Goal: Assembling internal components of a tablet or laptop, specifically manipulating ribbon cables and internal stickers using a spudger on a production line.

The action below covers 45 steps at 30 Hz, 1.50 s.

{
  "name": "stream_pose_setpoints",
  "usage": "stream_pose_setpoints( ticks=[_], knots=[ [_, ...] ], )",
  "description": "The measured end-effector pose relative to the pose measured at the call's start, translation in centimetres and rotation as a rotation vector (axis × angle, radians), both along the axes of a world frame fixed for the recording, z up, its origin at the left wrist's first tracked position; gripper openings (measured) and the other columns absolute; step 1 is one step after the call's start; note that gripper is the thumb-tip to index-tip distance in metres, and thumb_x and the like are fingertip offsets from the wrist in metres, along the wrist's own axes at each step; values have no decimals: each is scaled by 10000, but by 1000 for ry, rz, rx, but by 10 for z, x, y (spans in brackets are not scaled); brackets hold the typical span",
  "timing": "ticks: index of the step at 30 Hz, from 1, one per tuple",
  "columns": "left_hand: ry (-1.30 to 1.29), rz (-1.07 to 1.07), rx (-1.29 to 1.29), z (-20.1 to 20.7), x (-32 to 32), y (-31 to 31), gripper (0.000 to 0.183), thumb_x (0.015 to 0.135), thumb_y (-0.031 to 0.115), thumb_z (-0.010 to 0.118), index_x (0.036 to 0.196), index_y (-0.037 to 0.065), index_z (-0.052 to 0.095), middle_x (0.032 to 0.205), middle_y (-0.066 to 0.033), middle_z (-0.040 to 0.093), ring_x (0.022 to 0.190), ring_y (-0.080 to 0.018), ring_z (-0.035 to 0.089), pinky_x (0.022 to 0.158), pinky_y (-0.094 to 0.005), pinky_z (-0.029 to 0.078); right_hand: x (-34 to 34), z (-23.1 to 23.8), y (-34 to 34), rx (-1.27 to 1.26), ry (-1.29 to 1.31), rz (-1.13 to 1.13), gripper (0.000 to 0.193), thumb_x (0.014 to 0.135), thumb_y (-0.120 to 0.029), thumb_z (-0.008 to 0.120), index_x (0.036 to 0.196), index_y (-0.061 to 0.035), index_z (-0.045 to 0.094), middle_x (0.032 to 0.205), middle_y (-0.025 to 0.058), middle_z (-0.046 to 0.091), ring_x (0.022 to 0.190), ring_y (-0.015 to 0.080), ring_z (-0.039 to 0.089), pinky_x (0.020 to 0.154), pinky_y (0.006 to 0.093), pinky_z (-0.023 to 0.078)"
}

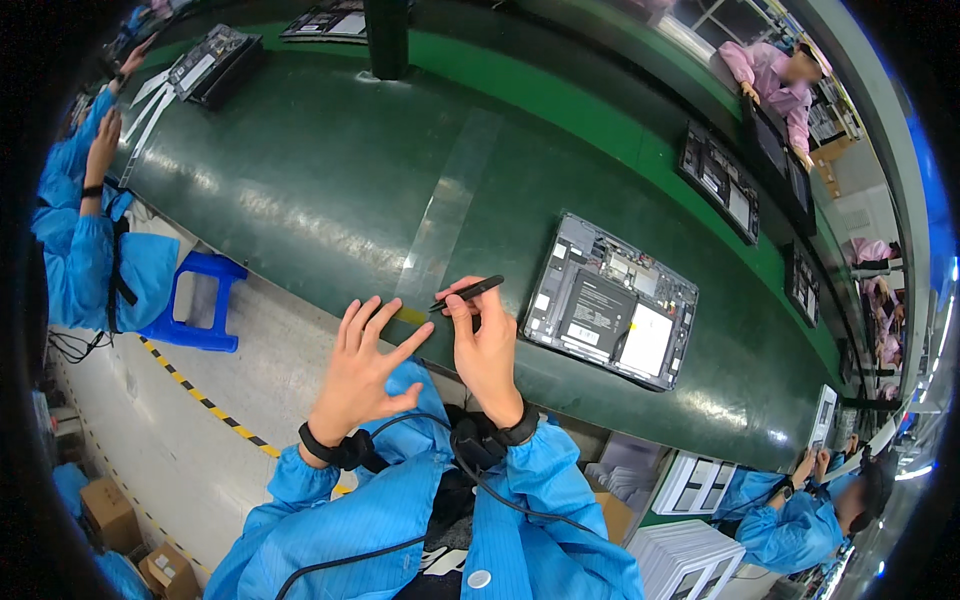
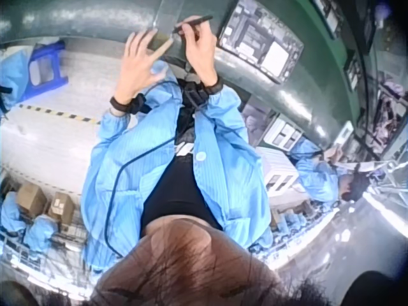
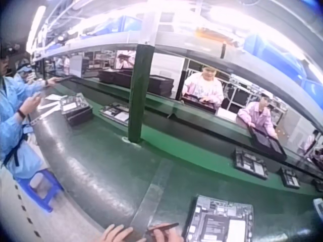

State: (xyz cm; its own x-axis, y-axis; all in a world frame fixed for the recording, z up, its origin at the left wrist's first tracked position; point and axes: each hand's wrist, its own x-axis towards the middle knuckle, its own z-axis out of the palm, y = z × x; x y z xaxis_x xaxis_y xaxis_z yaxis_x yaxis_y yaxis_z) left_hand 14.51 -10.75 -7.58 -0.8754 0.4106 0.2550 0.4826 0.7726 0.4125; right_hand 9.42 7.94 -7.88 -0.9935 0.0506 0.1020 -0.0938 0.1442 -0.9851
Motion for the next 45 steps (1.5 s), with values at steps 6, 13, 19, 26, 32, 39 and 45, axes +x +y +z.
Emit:
stream_pose_setpoints(
  ticks=[6, 13, 19, 26, 32, 39, 45],
  knots=[
    [-2, 8, -14, -5, -1, 4, 745, 739, 421, 729, 1450, 259, 579, 1579, -156, 407, 1460, -394, 336, 1214, -593, 229, 1, 2, -2, 53, 21, 21, 130, 1016, -77, 607, 1110, 8, 582, 943, 112, 750, 832, 170, 706, 760, 310, 553],
    [-10, 22, 1, -7, -1, 7, 740, 761, 470, 692, 1454, 237, 580, 1585, -156, 406, 1459, -411, 335, 1210, -611, 210, 0, 2, -4, 118, 30, 16, 112, 1005, -72, 622, 1078, 10, 600, 906, 98, 752, 746, 146, 696, 686, 288, 536],
    [-47, 28, 9, -3, 0, 8, 782, 727, 436, 746, 1466, 256, 564, 1605, -137, 386, 1481, -388, 316, 1229, -595, 198, 0, -1, -4, 99, 60, 5, 99, 1000, -56, 622, 1067, 14, 605, 907, 104, 750, 752, 145, 698, 677, 282, 534],
    [-54, 28, 2, 2, 2, 8, 772, 737, 440, 743, 1462, 246, 566, 1604, -144, 382, 1482, -396, 311, 1228, -601, 199, 4, 3, -5, 130, 33, 16, 94, 998, -55, 622, 1063, 11, 610, 916, 100, 748, 790, 146, 698, 705, 284, 536],
    [-66, 32, 4, 6, 1, 9, 771, 744, 445, 747, 1463, 237, 564, 1598, -148, 383, 1478, -404, 312, 1225, -605, 205, 3, 1, -5, 58, 41, -8, 107, 998, -68, 632, 1067, 12, 615, 906, 90, 742, 793, 132, 685, 711, 275, 529],
    [-68, 37, -11, 6, 0, 9, 768, 745, 430, 751, 1463, 235, 564, 1599, -153, 379, 1479, -403, 311, 1226, -601, 206, 1, 5, -3, 114, 55, 16, 118, 982, -80, 667, 1042, 16, 635, 897, 93, 742, 775, 121, 672, 702, 272, 523],
    [-67, 33, -13, 7, 2, 10, 768, 741, 427, 753, 1460, 232, 567, 1598, -155, 379, 1478, -403, 313, 1226, -598, 208, 5, -2, -1, 53, 42, -8, 143, 958, -62, 704, 1049, 36, 656, 901, 120, 763, 836, 145, 726, 741, 276, 552]
  ],
)
